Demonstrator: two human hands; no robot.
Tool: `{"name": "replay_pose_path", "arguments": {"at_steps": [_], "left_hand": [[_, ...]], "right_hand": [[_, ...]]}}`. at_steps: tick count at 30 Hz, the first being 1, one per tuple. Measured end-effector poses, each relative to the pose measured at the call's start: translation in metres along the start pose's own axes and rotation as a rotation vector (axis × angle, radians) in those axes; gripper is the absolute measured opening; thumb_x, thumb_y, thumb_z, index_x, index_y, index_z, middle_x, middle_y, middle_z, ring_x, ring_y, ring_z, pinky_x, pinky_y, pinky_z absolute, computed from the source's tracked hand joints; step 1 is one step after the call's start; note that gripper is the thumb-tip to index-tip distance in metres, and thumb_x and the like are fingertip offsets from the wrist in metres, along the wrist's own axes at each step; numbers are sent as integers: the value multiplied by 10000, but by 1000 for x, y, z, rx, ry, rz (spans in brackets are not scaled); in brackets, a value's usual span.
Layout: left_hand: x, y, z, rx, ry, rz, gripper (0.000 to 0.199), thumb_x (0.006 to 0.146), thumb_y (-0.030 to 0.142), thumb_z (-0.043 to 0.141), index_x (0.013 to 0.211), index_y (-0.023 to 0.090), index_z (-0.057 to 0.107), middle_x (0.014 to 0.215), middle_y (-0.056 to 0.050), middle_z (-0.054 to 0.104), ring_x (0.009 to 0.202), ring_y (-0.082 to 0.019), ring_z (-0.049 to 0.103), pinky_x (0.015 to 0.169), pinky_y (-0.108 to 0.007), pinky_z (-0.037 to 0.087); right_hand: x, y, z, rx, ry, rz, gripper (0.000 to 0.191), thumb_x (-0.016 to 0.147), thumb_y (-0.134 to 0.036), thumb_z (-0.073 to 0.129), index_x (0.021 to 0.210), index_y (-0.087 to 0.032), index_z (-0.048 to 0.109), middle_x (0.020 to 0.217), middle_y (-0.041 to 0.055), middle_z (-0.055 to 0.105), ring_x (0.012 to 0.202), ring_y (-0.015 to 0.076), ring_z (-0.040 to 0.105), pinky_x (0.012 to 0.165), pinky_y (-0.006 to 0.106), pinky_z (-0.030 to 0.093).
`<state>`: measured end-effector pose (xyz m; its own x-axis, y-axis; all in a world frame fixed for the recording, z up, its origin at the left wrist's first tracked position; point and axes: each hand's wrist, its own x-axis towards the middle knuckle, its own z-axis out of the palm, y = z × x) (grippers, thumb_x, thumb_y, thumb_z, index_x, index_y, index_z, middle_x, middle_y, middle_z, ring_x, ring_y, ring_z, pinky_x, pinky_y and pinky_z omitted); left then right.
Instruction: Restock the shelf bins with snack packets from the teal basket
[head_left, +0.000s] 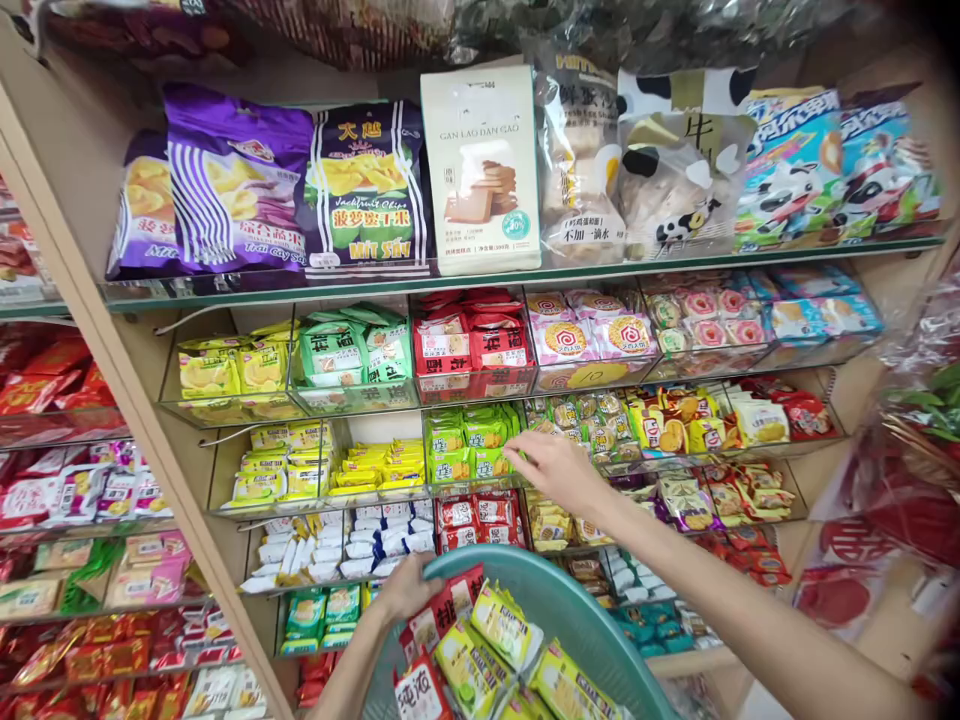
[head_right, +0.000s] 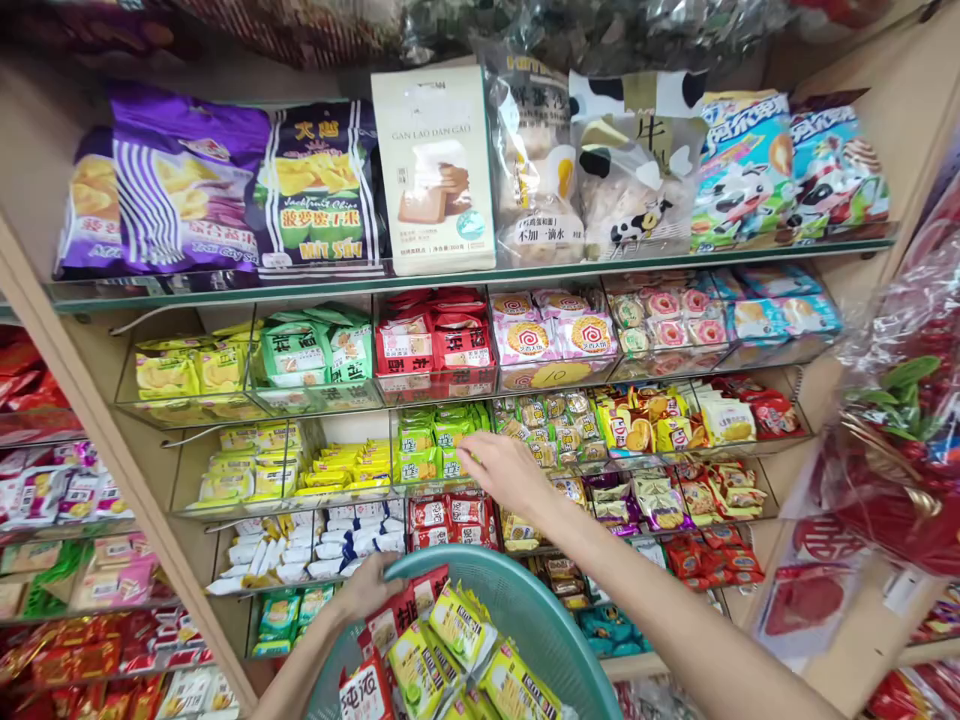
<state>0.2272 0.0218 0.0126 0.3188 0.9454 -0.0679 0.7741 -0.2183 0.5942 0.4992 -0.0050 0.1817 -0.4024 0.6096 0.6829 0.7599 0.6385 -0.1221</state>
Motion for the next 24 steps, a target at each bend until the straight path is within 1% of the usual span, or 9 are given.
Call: {"name": "replay_pose_path", "arguments": {"at_steps": [2,4,7,9,12,15,19,24], "left_hand": [[-2,-6,-1,-21,10,-8,229,692,227,494,833,136,649,732,5,628,677,-139,549,583,-200,346],[-3,-11,-1,-29,9,-22,228,695,234,492,831,140,649,732,5,627,690,-150,557,596,-209,354],[-2,-14,0,-20,24,-68,237,699,286,511,831,148,652,748,-4,636,731,-178,573,634,-229,372],[-1,-16,0,-26,31,-82,257,699,320,521,844,156,658,770,-11,646,772,-197,583,668,-242,386],[0,-18,0,-49,23,-94,282,701,348,522,859,164,666,779,-15,653,793,-213,594,691,-256,396],[2,-20,-1,-63,13,-104,308,707,361,516,893,169,669,789,-14,656,783,-213,601,687,-261,399],[4,-20,-2,-57,5,-96,312,708,363,513,894,171,674,807,-15,665,795,-214,602,690,-257,400],[6,-24,-2,-101,-6,-99,340,709,365,522,934,163,676,825,-17,674,796,-219,606,694,-268,411]], "right_hand": [[24,6,-26,-55,119,-28,261,928,-264,415,958,-192,664,904,55,694,743,159,627,685,279,458],[52,17,-51,-137,213,-17,242,918,-244,430,986,-183,654,915,60,694,774,170,628,717,291,456],[92,40,-80,-292,287,53,236,899,-196,445,1045,-171,629,959,76,679,847,197,617,745,298,435],[114,52,-91,-400,284,127,243,893,-187,451,1068,-167,617,996,90,658,877,212,606,739,299,418],[135,60,-94,-518,208,205,255,903,-205,441,1105,-181,596,1056,104,625,898,225,599,717,298,402],[144,57,-85,-588,157,241,275,922,-234,415,1150,-197,564,1064,109,616,885,235,606,688,302,401],[149,52,-75,-624,153,275,306,942,-236,365,1194,-211,536,1085,111,615,883,251,621,670,309,409],[156,53,-73,-628,140,307,294,939,-241,373,1159,-213,566,1111,116,612,884,264,634,663,311,416]]}}
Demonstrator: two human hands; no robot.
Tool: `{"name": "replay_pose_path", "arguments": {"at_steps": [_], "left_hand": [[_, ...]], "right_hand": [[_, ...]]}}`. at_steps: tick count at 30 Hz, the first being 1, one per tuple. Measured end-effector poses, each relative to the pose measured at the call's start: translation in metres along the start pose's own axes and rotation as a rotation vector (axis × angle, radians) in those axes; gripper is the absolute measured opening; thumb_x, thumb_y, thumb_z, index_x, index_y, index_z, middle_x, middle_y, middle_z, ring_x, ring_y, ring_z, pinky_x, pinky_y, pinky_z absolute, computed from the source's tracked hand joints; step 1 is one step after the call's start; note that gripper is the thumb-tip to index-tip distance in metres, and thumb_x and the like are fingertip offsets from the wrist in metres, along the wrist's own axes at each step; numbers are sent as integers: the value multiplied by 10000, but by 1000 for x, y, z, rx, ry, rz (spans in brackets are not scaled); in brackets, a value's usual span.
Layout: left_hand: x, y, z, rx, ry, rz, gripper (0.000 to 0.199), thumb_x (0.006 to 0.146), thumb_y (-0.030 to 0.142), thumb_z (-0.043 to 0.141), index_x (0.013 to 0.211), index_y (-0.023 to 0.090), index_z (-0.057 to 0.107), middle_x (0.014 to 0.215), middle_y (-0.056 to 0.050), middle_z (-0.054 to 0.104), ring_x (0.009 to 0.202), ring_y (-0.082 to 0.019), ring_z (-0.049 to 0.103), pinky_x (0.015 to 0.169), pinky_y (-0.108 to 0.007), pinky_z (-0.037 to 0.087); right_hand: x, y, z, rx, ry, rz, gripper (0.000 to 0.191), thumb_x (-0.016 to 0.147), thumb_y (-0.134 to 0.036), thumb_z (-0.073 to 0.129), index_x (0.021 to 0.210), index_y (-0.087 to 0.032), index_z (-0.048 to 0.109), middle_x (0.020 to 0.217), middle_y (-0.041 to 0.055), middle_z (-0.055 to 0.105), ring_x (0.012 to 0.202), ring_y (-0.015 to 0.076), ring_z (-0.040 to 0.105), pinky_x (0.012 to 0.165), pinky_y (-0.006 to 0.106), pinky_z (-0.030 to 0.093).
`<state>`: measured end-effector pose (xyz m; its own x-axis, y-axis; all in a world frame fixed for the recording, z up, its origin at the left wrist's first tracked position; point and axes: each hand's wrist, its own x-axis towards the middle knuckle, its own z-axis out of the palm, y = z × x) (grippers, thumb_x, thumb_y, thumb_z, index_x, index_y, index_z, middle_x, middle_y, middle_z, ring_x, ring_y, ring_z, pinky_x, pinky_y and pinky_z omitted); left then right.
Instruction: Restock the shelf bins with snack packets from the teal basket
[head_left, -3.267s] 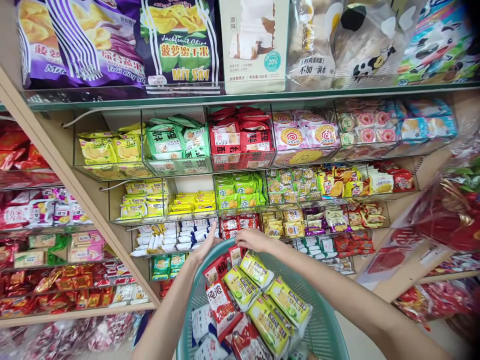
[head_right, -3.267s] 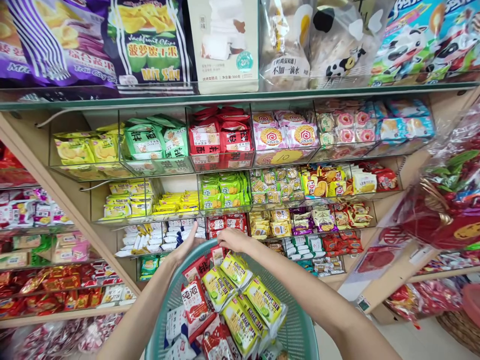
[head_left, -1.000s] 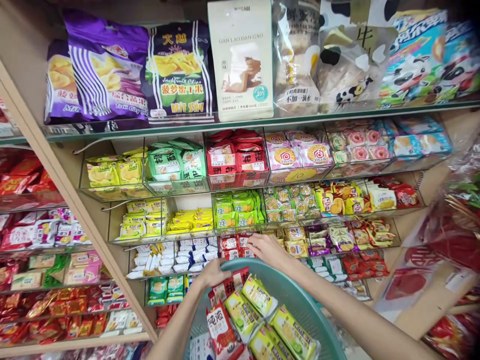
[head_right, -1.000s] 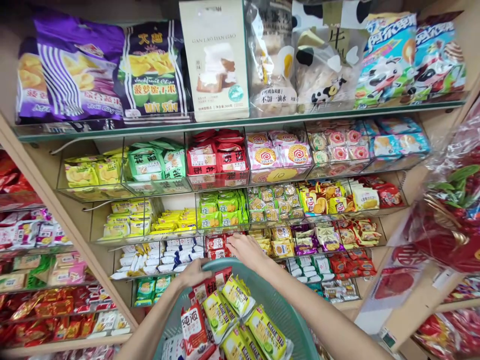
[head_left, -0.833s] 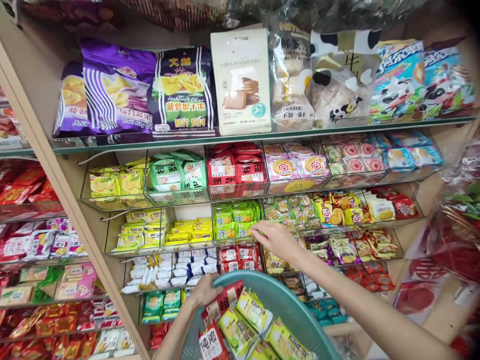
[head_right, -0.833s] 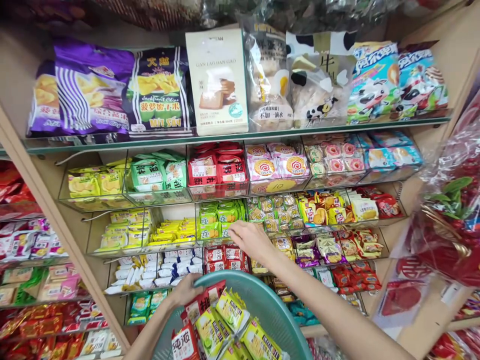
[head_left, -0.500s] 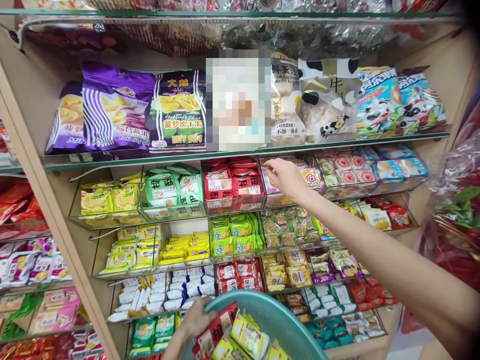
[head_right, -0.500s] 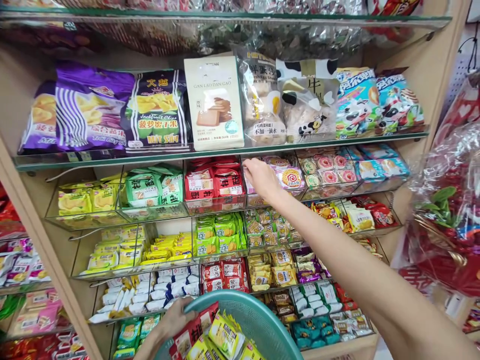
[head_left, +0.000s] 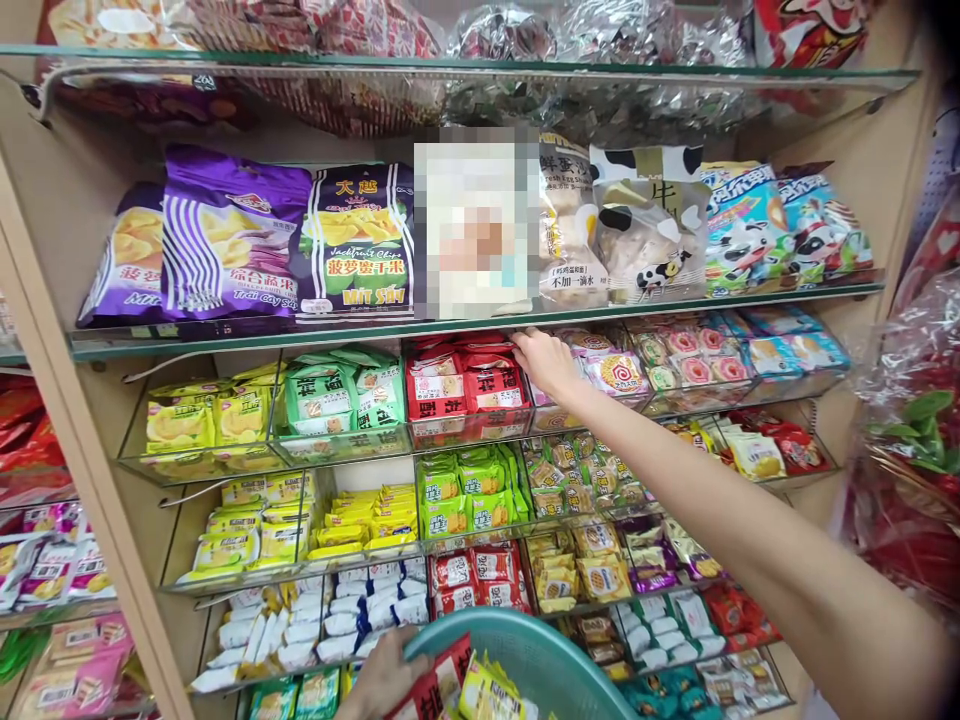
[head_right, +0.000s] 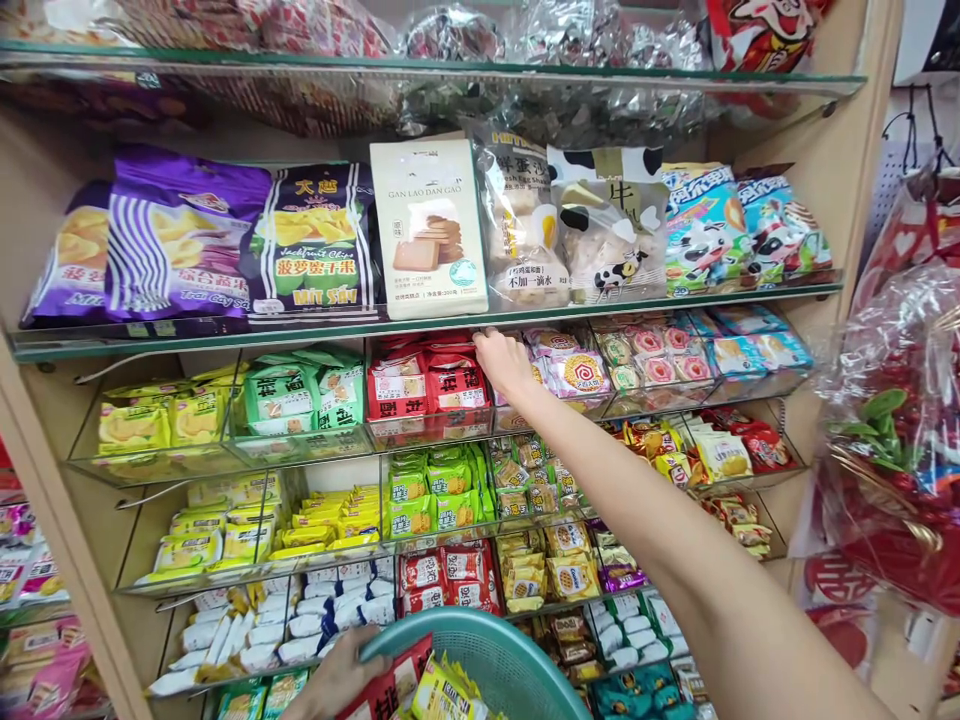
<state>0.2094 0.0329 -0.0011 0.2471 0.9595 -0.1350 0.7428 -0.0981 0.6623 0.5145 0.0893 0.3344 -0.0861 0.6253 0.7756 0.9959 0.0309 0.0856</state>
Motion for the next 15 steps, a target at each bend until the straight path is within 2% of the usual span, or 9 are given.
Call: {"name": "replay_pose_path", "arguments": {"at_steps": [5,15], "left_hand": [[4,-6,2,-30,10,-16,337,692,363,553,934,171,687,816,-17,682,828,-238,616,726,-283,416],[12,-5,8,-47,4,-42,341,687,417,584,919,191,691,808,-26,678,871,-268,619,746,-304,420]], "right_hand": [[5,-2,3,6,8,42,289,949,-280,364,1097,-196,598,1056,133,630,890,267,633,681,313,412],[5,-19,12,100,131,101,278,963,-300,337,1071,-186,567,1017,113,637,812,229,621,629,286,349]]}}
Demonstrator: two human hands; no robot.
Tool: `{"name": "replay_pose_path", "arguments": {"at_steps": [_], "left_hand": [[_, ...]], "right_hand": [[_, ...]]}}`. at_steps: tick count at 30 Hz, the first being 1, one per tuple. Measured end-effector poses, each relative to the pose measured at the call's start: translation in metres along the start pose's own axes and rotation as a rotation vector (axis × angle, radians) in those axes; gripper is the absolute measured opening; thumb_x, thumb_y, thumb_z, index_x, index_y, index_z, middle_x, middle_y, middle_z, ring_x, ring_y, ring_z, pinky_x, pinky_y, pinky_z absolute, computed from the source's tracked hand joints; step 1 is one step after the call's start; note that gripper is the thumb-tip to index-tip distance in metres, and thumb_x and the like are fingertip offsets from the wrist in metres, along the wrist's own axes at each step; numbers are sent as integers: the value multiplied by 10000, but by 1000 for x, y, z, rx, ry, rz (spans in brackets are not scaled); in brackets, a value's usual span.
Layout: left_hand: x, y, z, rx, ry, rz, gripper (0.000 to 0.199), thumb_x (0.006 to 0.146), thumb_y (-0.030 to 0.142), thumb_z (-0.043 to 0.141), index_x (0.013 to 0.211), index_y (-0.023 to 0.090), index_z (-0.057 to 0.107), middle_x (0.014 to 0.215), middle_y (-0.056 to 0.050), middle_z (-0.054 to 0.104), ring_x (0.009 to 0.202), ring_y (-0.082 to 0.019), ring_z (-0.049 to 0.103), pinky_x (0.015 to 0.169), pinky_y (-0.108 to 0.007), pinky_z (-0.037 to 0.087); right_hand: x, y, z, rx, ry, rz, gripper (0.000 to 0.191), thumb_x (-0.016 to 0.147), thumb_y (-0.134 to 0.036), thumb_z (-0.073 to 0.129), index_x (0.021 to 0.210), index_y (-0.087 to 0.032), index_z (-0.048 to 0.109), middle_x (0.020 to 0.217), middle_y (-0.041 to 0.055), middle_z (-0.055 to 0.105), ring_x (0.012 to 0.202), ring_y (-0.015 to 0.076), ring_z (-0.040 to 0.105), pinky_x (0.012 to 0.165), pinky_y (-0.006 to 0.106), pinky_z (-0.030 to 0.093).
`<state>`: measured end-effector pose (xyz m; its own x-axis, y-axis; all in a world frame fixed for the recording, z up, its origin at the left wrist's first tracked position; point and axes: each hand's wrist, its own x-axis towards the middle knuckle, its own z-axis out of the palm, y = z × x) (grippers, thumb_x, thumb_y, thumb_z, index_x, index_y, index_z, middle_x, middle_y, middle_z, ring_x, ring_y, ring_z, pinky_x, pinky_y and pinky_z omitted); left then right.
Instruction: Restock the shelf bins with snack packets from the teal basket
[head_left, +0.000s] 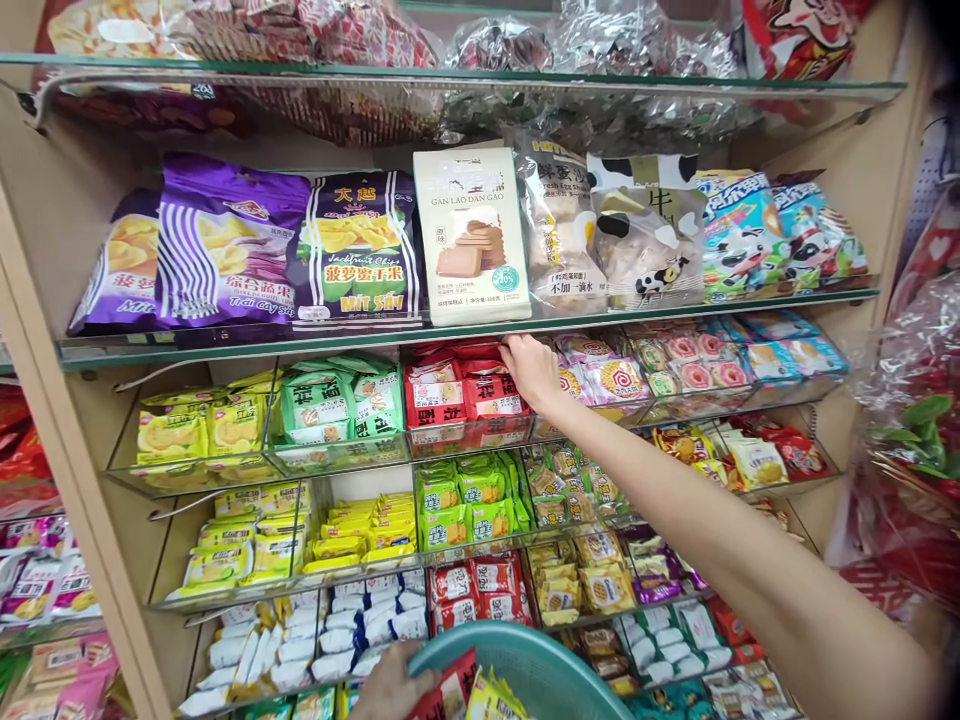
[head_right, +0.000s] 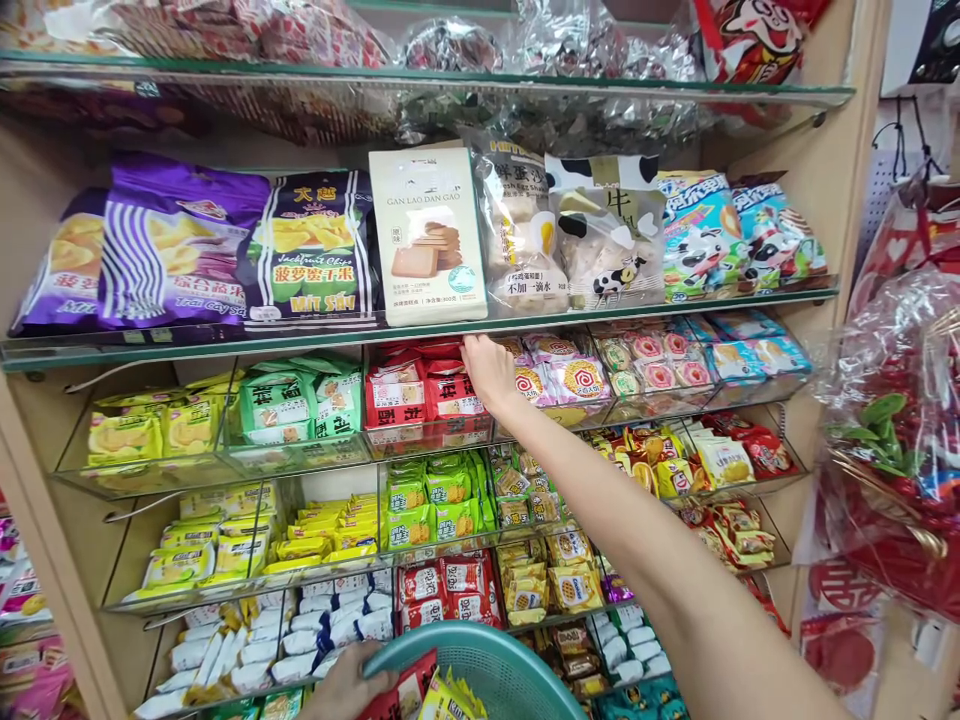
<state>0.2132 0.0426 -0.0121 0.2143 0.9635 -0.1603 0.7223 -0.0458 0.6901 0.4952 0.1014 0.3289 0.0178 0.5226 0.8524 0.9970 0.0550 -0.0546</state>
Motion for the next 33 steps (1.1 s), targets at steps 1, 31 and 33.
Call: {"name": "replay_pose_path", "arguments": {"at_steps": [1,31,33], "left_hand": [[1,-1,1,3,1,-2,333,688,417,586,911,194,691,809,-26,676,875,-269,618,746,-304,420],[-12,11,1,12,23,-7,380,695,481,572,877,165,676,794,-25,666,811,-245,604,696,-281,409],[-14,13,-1,10,21,-18,377,691,482,578,870,166,678,789,-23,669,811,-247,606,691,-280,408]], "right_hand": [[-1,-2,2,18,18,1,274,964,-300,337,1070,-186,563,1016,107,638,798,222,616,622,285,337],[-22,-63,19,376,259,-18,322,986,-300,292,991,-163,584,871,78,671,799,186,577,747,280,315],[-26,-64,20,418,283,-29,308,983,-298,306,971,-165,584,894,75,675,814,185,580,759,273,328]]}}
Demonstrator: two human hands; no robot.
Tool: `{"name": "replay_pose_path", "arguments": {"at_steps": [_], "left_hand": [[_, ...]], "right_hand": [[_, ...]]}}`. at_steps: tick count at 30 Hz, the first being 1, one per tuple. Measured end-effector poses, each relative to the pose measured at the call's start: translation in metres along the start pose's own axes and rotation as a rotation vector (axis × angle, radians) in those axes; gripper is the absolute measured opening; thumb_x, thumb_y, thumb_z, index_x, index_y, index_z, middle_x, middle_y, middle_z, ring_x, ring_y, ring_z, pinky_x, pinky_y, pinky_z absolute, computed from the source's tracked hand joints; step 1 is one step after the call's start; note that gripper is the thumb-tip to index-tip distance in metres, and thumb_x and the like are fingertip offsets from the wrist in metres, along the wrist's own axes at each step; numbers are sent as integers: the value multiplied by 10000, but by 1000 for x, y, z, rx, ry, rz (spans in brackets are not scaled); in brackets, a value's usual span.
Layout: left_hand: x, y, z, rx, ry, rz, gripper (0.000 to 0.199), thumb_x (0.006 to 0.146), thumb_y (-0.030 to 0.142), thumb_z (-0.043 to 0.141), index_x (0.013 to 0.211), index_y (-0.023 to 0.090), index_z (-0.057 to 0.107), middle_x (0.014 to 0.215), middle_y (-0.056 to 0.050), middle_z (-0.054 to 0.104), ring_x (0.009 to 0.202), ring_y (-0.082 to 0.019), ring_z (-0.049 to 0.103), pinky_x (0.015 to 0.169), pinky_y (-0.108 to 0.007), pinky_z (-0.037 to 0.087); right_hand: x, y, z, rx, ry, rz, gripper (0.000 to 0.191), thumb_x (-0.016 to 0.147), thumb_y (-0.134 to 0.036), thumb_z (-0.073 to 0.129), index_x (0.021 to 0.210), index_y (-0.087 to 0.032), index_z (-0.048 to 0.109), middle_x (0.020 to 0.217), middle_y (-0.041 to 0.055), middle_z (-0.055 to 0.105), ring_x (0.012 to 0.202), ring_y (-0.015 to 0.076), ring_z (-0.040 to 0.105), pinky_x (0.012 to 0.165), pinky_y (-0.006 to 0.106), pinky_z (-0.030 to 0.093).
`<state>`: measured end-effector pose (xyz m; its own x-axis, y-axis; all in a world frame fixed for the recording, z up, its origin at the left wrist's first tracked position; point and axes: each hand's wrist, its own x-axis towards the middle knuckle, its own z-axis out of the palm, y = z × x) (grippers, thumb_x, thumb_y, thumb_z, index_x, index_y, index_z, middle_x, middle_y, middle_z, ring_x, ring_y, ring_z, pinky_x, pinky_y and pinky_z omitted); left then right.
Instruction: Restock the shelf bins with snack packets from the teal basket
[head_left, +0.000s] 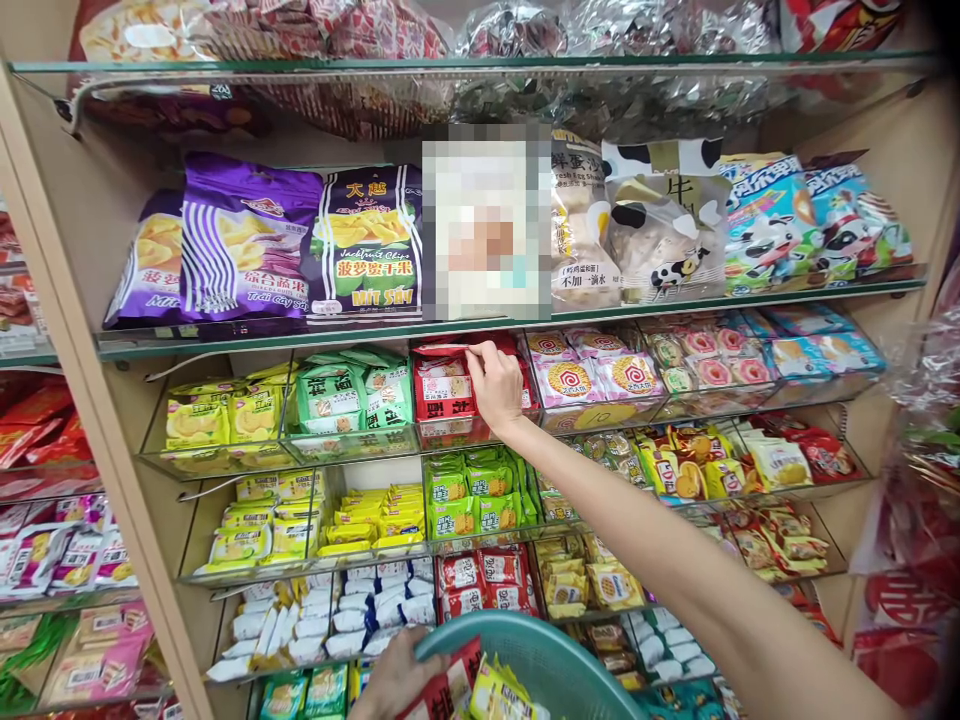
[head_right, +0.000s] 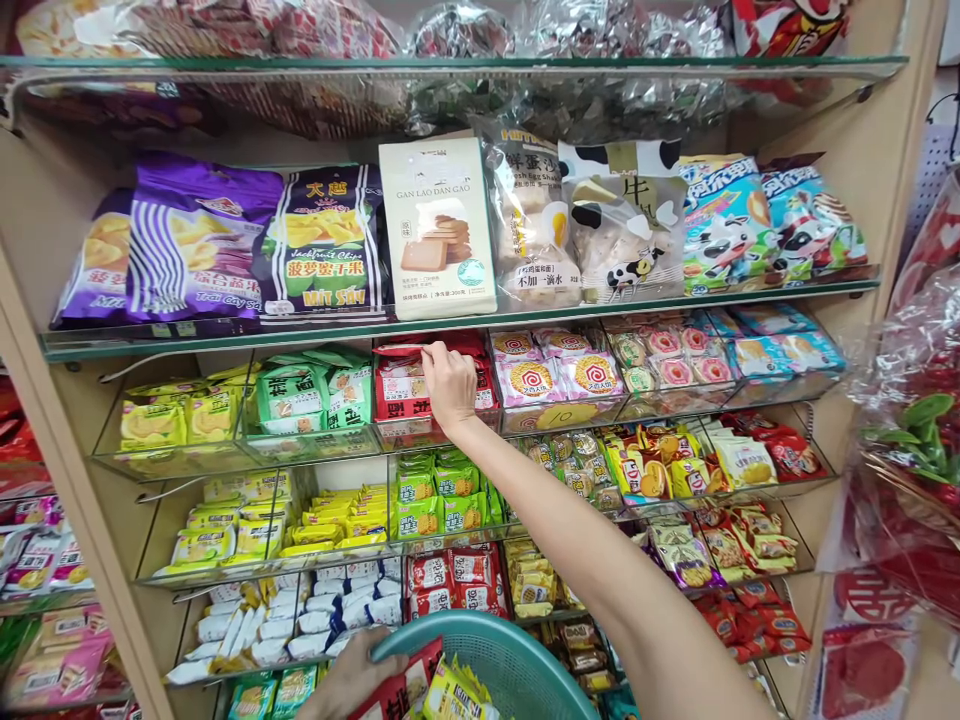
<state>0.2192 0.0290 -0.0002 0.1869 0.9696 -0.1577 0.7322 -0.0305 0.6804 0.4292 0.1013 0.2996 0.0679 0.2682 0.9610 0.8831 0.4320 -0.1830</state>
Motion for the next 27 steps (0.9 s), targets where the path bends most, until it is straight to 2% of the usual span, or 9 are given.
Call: {"name": "replay_pose_path", "arguments": {"at_steps": [8,13,16,21,27], "left_hand": [[-3,7,-3,-42,-41,1,356,706,426,574,894,138,668,770,-18,670,752,-201,610,639,-245,398],[0,7,-3,-26,-34,12,344,712,441,570,862,149,673,752,-14,669,740,-199,612,626,-240,397],[2,5,-2,-11,-23,7,368,707,470,575,873,159,679,768,-18,675,771,-215,616,661,-254,408],[7,-1,1,-17,-30,15,409,714,500,570,909,156,676,803,-32,679,792,-225,617,680,-269,417],[6,-4,1,-3,-9,38,435,714,527,567,930,165,677,852,-32,691,826,-231,617,683,-261,414]], "right_hand": [[-24,16,5,195,13,-227,236,950,-254,383,889,-175,596,834,72,669,797,193,585,772,304,394],[-32,21,5,300,-13,-203,165,898,-194,434,854,-182,592,817,68,663,792,210,586,747,325,415],[-33,15,2,411,-51,-110,146,845,-165,453,856,-184,598,827,60,655,790,198,585,720,305,433],[-29,1,-5,607,-93,171,183,750,-167,483,868,-172,623,754,18,656,670,154,590,664,264,461],[-18,-2,-3,760,-75,421,198,800,-297,474,714,-182,610,679,15,648,665,159,622,670,287,509]]}}
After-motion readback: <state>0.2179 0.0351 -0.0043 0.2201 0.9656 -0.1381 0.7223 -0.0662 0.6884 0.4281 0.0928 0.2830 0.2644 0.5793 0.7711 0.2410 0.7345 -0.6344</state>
